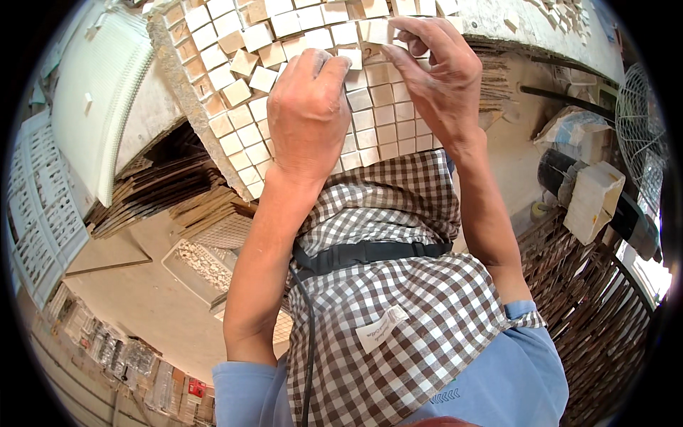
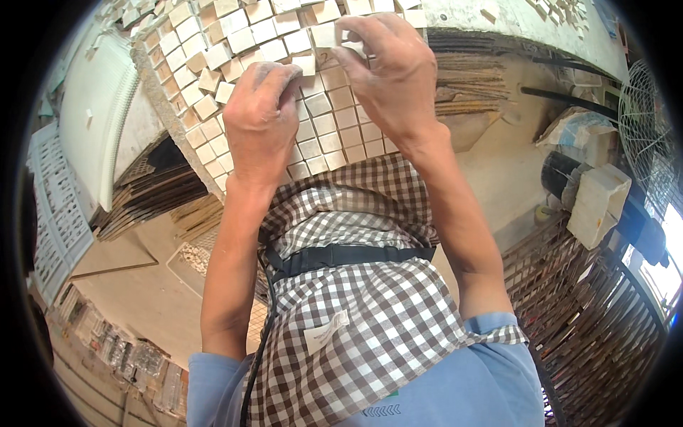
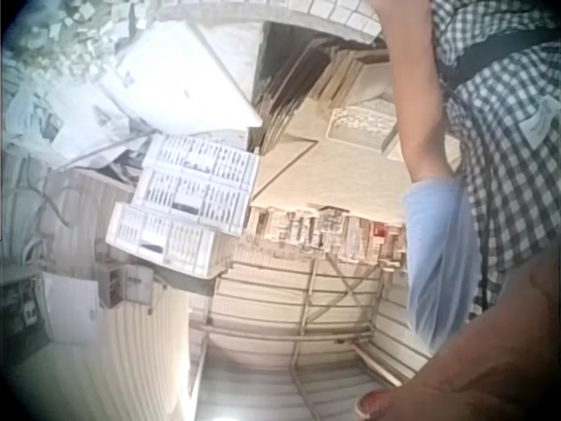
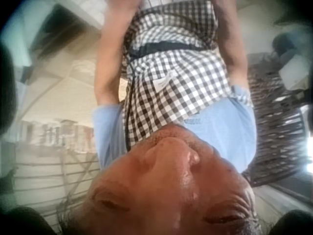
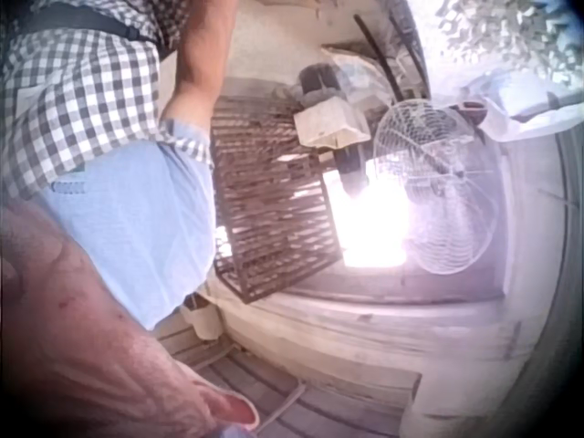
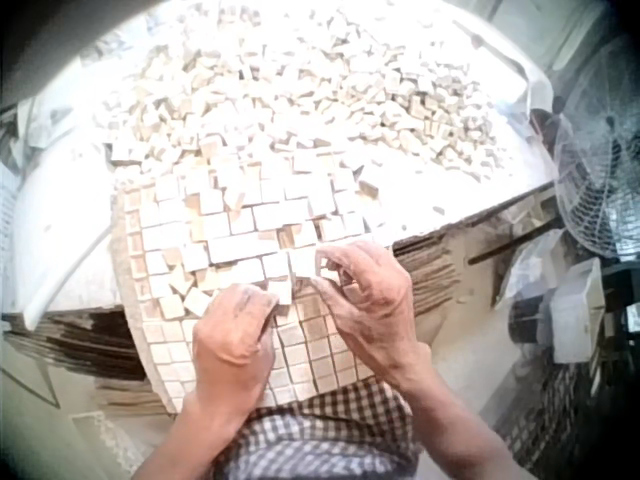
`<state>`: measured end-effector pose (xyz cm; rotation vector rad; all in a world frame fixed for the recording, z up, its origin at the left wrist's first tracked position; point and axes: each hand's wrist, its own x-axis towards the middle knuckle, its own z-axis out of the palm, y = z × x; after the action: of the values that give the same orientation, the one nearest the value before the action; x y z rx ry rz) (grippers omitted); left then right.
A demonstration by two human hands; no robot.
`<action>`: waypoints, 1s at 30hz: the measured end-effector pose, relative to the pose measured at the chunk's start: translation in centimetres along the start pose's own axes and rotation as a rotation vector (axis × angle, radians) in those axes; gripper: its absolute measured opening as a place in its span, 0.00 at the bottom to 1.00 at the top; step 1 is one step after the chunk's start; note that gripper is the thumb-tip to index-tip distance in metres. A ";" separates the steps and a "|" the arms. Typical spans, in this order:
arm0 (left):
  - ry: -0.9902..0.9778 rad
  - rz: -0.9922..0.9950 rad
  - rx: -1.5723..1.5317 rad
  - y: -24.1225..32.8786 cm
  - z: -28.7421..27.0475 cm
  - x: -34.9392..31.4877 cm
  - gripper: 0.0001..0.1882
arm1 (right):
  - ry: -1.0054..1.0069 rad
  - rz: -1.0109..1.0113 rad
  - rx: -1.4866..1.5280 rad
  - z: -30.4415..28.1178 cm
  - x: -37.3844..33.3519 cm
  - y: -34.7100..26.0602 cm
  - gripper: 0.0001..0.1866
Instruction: The person places small, white, cube-shaped wooden blocks into a grid-like structure. They pick up blocks from a pile and fit them into the grid one by one, occasionally adjusting their position to ensure a snug fit.
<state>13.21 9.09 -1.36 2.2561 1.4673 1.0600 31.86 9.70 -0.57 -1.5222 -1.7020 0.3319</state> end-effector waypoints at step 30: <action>-0.130 -0.364 -0.472 1.8 -1.0 2.1 0.12 | -0.165 0.107 0.265 -1.4 -1.7 -1.0 0.09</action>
<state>14.30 9.91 1.28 1.6289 1.3344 0.9938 32.09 7.46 0.32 -1.4222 -1.6298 0.7274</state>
